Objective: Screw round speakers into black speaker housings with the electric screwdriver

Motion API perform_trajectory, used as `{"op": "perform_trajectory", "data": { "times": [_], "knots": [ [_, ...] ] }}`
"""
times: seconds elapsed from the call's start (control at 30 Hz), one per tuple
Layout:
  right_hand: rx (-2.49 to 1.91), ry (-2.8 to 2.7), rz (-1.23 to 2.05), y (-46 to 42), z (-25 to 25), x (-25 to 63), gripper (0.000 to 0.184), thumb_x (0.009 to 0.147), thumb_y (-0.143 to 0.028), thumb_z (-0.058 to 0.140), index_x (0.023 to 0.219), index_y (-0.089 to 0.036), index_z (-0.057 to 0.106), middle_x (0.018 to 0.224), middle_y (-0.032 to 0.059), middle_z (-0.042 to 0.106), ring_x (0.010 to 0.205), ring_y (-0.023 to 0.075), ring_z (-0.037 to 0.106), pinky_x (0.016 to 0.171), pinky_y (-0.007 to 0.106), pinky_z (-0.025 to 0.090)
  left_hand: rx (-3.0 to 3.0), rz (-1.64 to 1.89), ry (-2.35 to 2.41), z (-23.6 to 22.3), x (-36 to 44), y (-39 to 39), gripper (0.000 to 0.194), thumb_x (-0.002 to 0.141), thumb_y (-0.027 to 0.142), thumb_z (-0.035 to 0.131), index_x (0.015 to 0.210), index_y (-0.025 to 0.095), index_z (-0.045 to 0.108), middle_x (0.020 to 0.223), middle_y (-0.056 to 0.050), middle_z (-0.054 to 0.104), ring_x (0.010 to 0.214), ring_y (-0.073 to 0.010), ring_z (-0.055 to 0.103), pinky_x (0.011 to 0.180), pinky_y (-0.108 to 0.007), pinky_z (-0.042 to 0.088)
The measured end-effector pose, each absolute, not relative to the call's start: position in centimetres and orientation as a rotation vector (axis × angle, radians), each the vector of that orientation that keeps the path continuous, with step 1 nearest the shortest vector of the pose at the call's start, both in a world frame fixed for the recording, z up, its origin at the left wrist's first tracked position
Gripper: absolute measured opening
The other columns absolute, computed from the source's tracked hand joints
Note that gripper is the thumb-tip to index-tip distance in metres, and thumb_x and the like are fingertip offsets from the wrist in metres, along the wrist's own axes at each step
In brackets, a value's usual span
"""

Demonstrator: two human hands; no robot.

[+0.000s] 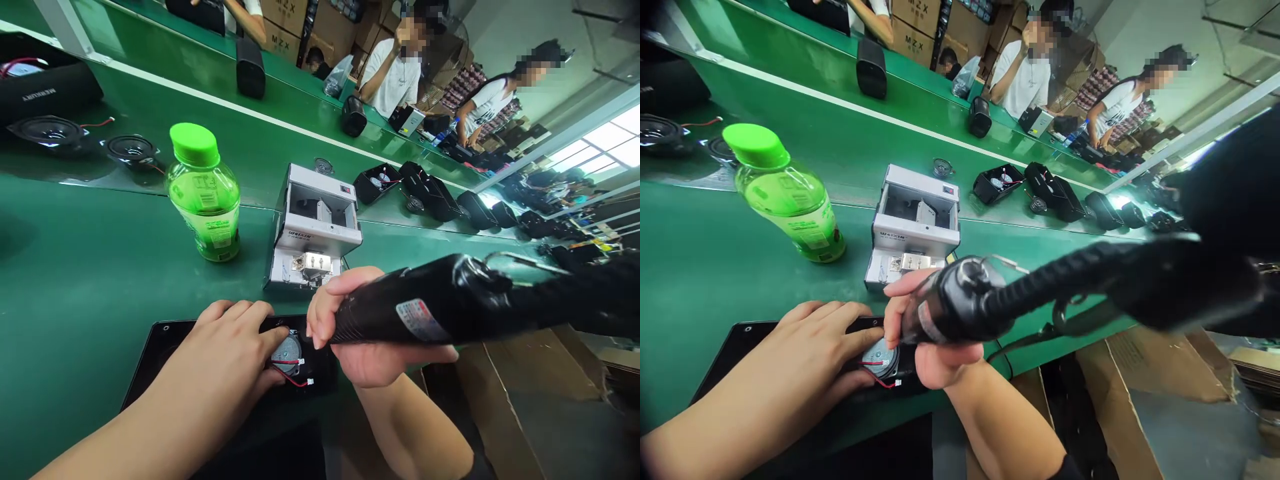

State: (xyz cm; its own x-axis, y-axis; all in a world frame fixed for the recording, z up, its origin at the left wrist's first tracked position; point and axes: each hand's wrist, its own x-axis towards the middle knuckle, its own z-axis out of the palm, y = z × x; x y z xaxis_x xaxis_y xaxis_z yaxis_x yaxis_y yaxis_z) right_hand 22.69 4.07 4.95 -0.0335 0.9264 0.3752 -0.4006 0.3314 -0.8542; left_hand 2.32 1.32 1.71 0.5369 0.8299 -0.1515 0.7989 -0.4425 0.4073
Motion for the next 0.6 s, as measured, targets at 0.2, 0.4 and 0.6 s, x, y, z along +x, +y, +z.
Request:
{"op": "perform_trajectory", "data": {
  "times": [0.2,0.4,0.6],
  "knots": [
    [-0.652,-1.138,1.048,3.2,4.0,22.4,0.082,0.093,-0.108,0.089,0.112,-0.028,0.095,0.064,-0.002,0.08,0.043,0.0186,0.066,0.046,0.029,0.056,2.316,-0.004,1.339,2.4,2.5,1.2,0.042,0.102,0.032,0.108,0.142,0.043,0.099,0.136,-0.009,0.088,0.132,-0.0419,0.086,0.118,-0.067,0.064],
    [-0.746,-1.104,0.905,2.7,6.3,23.2,0.083,0.095,-0.11,0.084,0.117,-0.03,0.094,0.064,-0.0041,0.079,0.043,0.0178,0.066,0.048,0.03,0.06,2.263,-0.018,1.366,2.4,2.6,0.9,0.053,0.102,0.025,0.104,0.151,0.043,0.097,0.153,-0.01,0.089,0.146,-0.0442,0.084,0.129,-0.068,0.063],
    [-0.641,-1.186,0.75,4.9,12.3,24.3,0.074,0.104,-0.105,0.08,0.11,-0.033,0.097,0.067,-0.0035,0.077,0.05,0.0202,0.07,0.054,0.037,0.065,2.203,-0.073,1.363,2.4,2.5,0.8,0.056,0.106,0.03,0.101,0.159,0.045,0.094,0.162,-0.009,0.086,0.151,-0.043,0.081,0.138,-0.069,0.058]
  ]
}}
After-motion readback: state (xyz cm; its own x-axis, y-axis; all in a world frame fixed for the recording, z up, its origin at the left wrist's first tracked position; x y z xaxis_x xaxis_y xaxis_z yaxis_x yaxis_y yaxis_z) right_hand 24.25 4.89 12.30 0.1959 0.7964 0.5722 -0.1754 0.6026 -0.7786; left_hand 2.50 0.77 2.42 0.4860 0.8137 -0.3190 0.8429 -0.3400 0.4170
